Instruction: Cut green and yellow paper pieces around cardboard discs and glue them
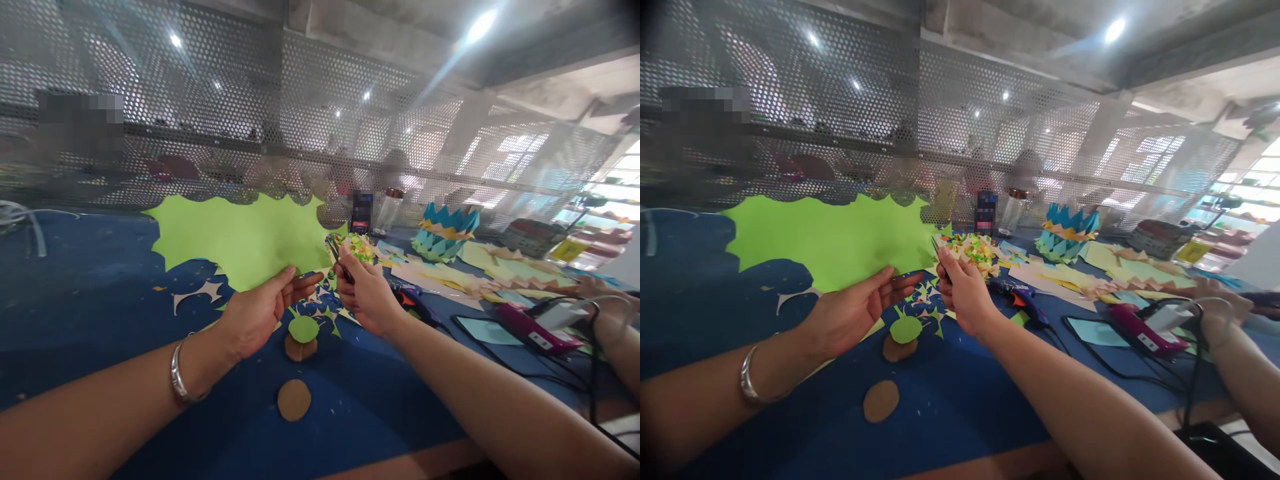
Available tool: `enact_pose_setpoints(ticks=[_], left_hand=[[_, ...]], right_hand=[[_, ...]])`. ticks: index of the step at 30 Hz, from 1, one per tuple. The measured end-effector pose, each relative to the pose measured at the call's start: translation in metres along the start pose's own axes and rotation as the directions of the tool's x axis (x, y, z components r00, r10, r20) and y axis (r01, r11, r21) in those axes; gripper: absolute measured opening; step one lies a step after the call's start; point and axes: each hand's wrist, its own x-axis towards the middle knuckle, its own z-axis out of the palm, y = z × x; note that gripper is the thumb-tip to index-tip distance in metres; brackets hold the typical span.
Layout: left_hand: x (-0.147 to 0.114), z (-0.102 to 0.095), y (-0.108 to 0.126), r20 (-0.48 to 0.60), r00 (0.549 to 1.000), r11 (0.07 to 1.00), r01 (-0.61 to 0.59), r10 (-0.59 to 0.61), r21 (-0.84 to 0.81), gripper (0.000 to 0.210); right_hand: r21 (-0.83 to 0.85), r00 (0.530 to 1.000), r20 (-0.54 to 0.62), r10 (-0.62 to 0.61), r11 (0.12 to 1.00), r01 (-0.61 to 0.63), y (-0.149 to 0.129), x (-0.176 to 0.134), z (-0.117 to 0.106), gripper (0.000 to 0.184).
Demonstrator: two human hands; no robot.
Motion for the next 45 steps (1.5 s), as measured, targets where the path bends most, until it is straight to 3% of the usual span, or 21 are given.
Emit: enact_pose_setpoints(ticks=[4,11,24,27,29,30,31,32,36,38,39,41,43,45], left_hand=[[0.0,-0.002,-0.002,0.019,0.998,0.998,0.056,-0.056,0.016,0.01],[-0.007,0.005,-0.002,0.027,0.983,0.98,0.179,-0.182,0.086,0.019],[-0.009,0.009,-0.004,0.034,0.971,0.971,0.233,-0.235,0.049,0.015],[-0.004,0.005,0.0,0.019,0.98,0.978,0.196,-0.198,0.072,0.013],[0.006,-0.004,0.007,-0.027,0.993,0.988,0.118,-0.116,0.097,0.01],[0.012,-0.011,0.012,-0.107,0.987,0.983,0.134,-0.12,0.126,0.011],[0.019,-0.019,0.018,-0.226,0.97,0.98,0.131,-0.096,0.148,0.014],[0.027,-0.027,0.023,-0.278,0.957,0.98,0.124,-0.078,0.152,0.017],[0.048,-0.056,0.045,-0.4,0.917,0.987,0.057,0.009,0.152,0.03],[0.053,-0.064,0.05,-0.408,0.913,0.988,0.034,0.03,0.15,0.027],[0.054,-0.066,0.051,-0.415,0.909,0.989,0.022,0.042,0.148,0.027],[0.056,-0.068,0.05,-0.431,0.9,0.989,-0.007,0.072,0.151,0.027],[0.056,-0.068,0.046,-0.43,0.897,0.986,-0.031,0.101,0.166,0.024],[0.054,-0.065,0.041,-0.408,0.906,0.98,-0.035,0.113,0.195,0.019]], right_hand=[[0.025,1.0,-0.013,0.006,1.0,-0.006,0.001,0.002,0.001,0.047],[0.075,0.989,-0.119,-0.083,0.993,0.093,-0.005,-0.002,0.006,0.046],[0.016,0.972,-0.212,-0.106,0.994,0.111,-0.002,-0.001,0.005,0.044],[0.038,0.974,-0.197,-0.116,0.991,0.126,-0.004,0.001,0.002,0.046],[0.048,0.975,-0.179,-0.132,0.989,0.143,-0.005,0.001,-0.001,0.047],[0.046,0.975,-0.172,-0.143,0.987,0.153,-0.005,0.001,-0.002,0.046],[0.039,0.974,-0.166,-0.154,0.986,0.163,-0.005,0.002,-0.004,0.046],[0.025,0.973,-0.159,-0.165,0.985,0.171,-0.005,0.002,-0.005,0.045],[-0.172,0.974,-0.128,-0.185,0.972,0.162,-0.002,0.007,-0.014,0.047],[-0.432,0.97,-0.084,-0.229,0.886,0.172,-0.002,0.01,-0.02,0.049],[-0.598,0.965,-0.027,-0.262,0.778,0.195,-0.001,0.01,-0.023,0.05],[-0.848,0.95,0.135,-0.28,0.463,0.257,-0.001,0.01,-0.027,0.052],[-0.934,0.956,0.232,-0.177,0.233,0.27,0.0,0.008,-0.028,0.051],[-0.961,0.966,0.255,-0.042,0.1,0.258,0.002,0.005,-0.027,0.049]])
